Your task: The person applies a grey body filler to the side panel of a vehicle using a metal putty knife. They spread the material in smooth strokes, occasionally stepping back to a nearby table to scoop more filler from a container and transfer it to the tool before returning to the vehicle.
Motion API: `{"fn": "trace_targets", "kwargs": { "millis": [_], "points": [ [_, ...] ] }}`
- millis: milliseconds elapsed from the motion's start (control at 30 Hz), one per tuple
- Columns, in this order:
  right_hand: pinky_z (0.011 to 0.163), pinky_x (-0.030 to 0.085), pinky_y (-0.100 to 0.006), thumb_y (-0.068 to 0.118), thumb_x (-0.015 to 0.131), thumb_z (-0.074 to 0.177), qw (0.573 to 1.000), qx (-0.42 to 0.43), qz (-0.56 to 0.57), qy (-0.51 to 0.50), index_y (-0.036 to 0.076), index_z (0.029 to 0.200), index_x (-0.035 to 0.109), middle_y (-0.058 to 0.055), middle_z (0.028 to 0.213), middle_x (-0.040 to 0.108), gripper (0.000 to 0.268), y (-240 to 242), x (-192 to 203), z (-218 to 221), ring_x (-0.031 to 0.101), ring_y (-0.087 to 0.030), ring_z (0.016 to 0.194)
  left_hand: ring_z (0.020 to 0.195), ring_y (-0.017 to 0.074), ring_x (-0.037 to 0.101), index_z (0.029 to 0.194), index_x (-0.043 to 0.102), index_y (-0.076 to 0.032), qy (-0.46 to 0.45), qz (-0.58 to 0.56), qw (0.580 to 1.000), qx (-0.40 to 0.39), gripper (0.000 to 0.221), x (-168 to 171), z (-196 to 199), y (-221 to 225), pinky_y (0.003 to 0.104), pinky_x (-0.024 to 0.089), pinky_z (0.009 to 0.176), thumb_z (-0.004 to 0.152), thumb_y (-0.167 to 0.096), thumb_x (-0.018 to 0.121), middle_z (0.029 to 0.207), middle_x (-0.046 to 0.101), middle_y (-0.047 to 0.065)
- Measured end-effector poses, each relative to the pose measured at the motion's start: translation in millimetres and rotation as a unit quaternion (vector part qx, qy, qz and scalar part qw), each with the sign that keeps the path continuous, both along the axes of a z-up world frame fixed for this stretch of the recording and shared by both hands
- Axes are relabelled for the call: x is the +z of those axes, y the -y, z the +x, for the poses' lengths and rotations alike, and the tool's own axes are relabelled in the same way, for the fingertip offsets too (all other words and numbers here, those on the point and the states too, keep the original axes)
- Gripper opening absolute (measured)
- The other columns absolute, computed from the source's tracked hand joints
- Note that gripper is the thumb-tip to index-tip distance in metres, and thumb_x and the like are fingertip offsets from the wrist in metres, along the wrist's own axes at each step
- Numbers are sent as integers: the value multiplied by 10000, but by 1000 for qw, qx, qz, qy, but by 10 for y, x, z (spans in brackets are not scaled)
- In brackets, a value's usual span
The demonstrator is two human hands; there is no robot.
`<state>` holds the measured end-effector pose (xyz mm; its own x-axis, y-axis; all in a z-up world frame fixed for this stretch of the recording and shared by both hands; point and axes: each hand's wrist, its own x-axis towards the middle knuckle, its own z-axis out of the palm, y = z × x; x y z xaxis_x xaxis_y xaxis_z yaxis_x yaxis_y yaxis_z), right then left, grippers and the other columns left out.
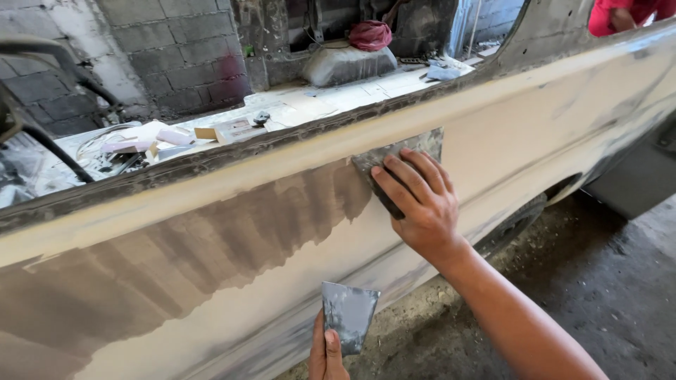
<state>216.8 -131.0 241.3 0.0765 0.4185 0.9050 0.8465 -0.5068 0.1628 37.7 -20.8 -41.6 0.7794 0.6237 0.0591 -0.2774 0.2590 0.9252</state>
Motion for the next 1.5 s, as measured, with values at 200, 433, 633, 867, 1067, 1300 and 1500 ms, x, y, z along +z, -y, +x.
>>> {"fn": "trace_targets", "kwargs": {
  "millis": [200,433,633,867,1067,1300,1500],
  "points": [
    [1198,420,-498,55,755,917,999,4,45,-1,139,1297,691,-65,1347,650,395,-86,-426,150,555,-301,1347,1356,286,585,1510,447,5,-89,10,996,5,734,83,-9,-46,427,400,1126,978,-500,458,1427,630,167],
    [1190,411,-507,43,730,893,999,12,41,-20,139,1288,693,-80,1316,652,407,-43,-956,74,554,-317,1332,1367,302,571,1533,407,9,-47,-23,999,3,742,48,-42,-83,446,393,1144,987,-491,462,1453,600,195],
    [1168,410,-486,77,704,881,999,10,1,-47,149,1262,703,-63,1317,678,387,225,-1096,-67,579,-287,1306,1402,291,524,1547,370,31,11,21,1000,0,700,-162,-15,-49,433,343,1163,1026,-427,458,1502,551,196],
    [1110,488,-450,55,700,942,1000,28,-13,-5,115,1228,716,-68,1251,728,293,362,-142,-110,659,-257,1235,1371,304,547,1537,409,39,15,-9,1000,15,701,-118,-117,44,440,362,1152,1016,-425,476,1470,585,205],
    [1042,530,-412,54,729,906,999,25,-35,-16,115,1193,743,-47,1238,730,294,214,506,-307,670,-255,1232,1367,294,549,1523,418,28,19,-30,999,7,725,2,-79,13,448,368,1152,991,-459,489,1467,581,199],
    [995,529,-425,76,753,855,998,21,-45,-38,130,1233,719,-38,1239,711,383,100,491,-300,650,-250,1224,1372,304,545,1525,410,15,-7,-40,999,-1,747,-32,15,-36,461,372,1147,973,-480,492,1469,573,188],
    [1012,533,-426,20,735,837,999,3,-42,-33,151,1278,714,-30,1261,708,461,76,323,-250,637,-259,1246,1383,304,535,1545,391,2,-27,-76,997,9,744,-15,107,3,467,360,1163,967,-452,503,1485,563,177]
  ]
}}
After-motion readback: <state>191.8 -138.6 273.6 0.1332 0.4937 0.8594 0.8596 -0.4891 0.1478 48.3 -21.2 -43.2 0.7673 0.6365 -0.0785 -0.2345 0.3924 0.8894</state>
